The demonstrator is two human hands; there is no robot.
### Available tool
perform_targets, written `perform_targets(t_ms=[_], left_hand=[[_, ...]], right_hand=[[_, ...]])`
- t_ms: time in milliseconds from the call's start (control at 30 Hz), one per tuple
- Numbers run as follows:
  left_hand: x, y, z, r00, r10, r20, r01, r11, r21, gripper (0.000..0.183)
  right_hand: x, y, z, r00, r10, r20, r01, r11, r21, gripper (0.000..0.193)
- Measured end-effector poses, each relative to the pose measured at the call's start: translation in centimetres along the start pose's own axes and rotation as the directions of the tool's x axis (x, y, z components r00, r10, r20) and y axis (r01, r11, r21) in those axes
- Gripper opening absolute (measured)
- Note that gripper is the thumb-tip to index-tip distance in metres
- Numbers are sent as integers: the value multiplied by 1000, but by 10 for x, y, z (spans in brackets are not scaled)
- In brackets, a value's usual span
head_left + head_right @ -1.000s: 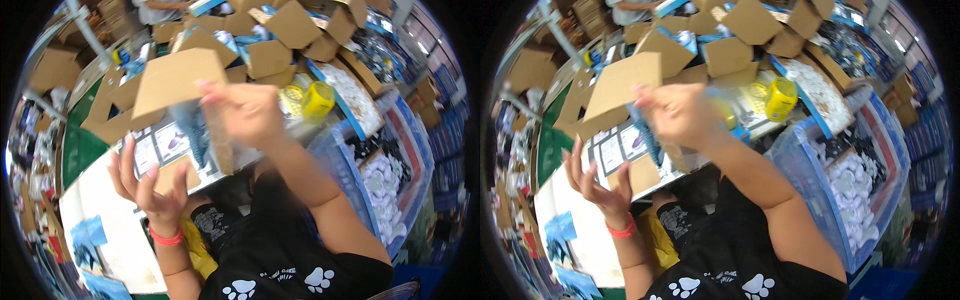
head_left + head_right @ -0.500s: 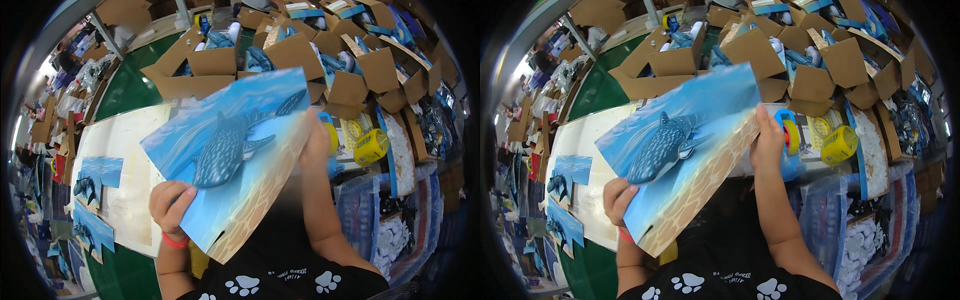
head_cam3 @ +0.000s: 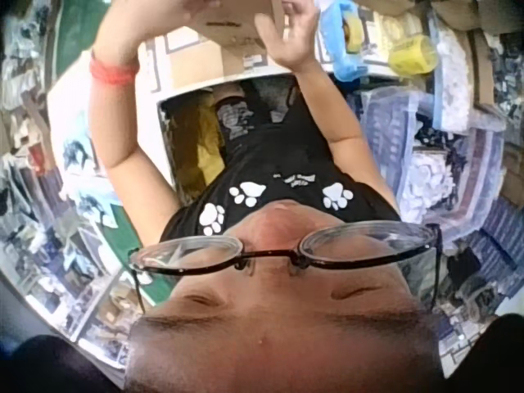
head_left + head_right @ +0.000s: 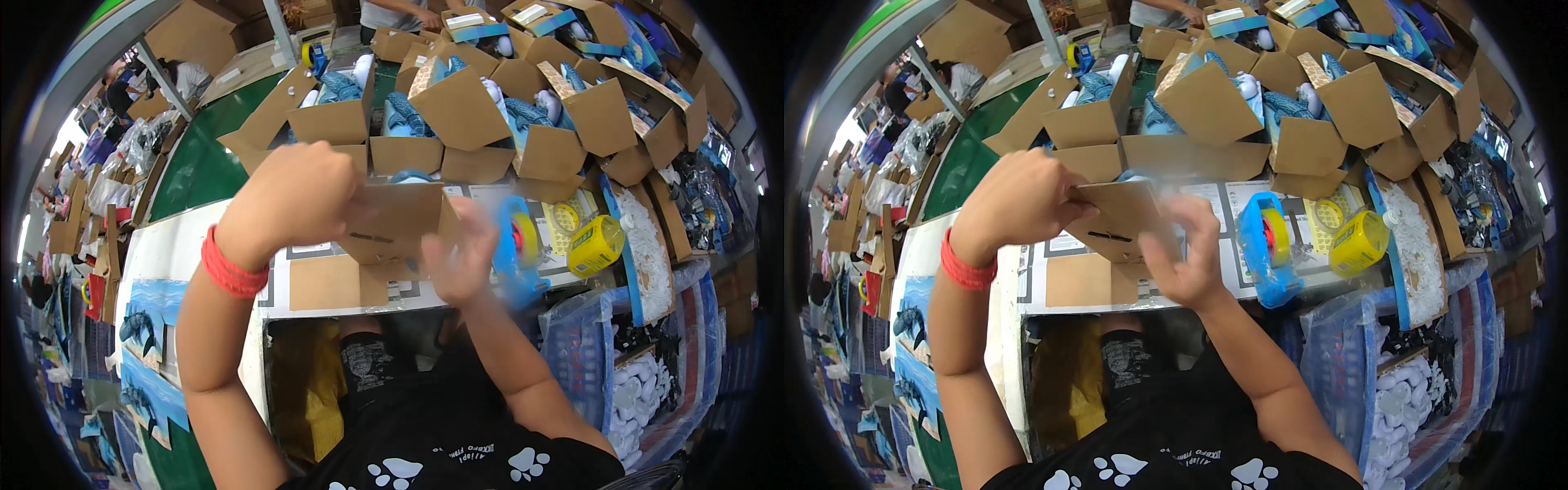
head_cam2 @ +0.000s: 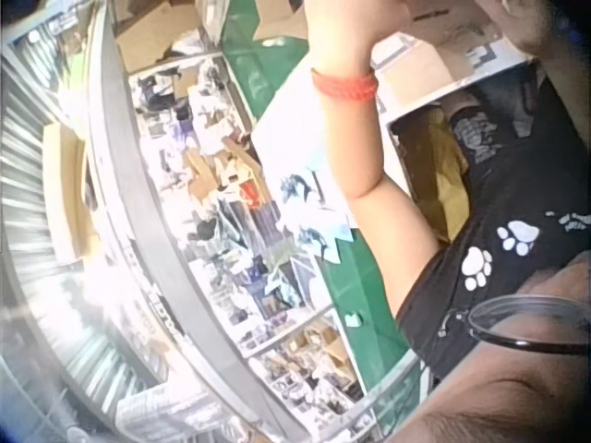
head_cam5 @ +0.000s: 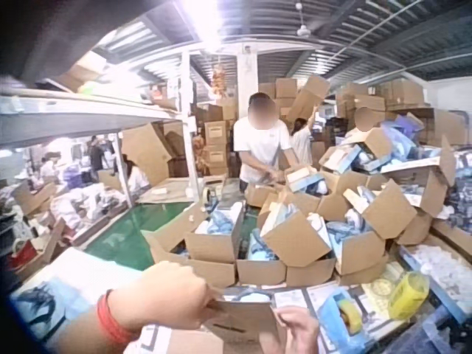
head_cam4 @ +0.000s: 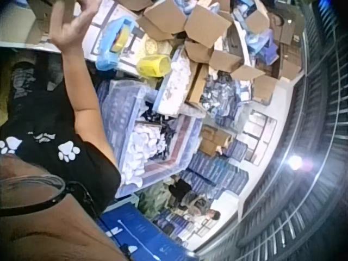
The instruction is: The person places a white game controller and a blue whale plush toy into a blue foam insert, then into a cardboard box. The person seals the box with tape and applies a label. The process is repeated for multiple units.
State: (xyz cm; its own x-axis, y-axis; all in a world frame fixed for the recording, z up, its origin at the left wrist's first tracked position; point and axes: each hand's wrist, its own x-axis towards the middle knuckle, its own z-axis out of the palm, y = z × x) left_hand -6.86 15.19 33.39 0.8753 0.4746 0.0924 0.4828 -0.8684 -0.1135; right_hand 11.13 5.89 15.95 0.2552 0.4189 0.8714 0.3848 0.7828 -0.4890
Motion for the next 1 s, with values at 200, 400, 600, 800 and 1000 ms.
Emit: perform_targets(t_ms=[200, 400, 600, 800, 1000], left_hand=[[24, 0, 13, 987, 144, -73, -155, 972, -178, 43], [-4, 40, 34, 948, 134, -289, -190, 966, -176, 77], [-7, 52, 68, 885, 2, -467, 4, 1000, 13, 65], [20, 52, 72, 839, 20, -543, -21, 1000, 4, 45], [28, 47, 91, 810, 36, -585, 17, 996, 85, 39]], right_hand=[[19, 26, -10, 953, -256, 165, 285, 940, -186, 58], [0, 41, 4, 937, -338, -92, 304, 915, -265, 65], [5, 34, 23, 960, -270, -67, 259, 956, -140, 68], [14, 35, 12, 985, -164, -56, 151, 970, -190, 73], [14, -21, -53, 996, 47, 70, -27, 966, -258, 64]])
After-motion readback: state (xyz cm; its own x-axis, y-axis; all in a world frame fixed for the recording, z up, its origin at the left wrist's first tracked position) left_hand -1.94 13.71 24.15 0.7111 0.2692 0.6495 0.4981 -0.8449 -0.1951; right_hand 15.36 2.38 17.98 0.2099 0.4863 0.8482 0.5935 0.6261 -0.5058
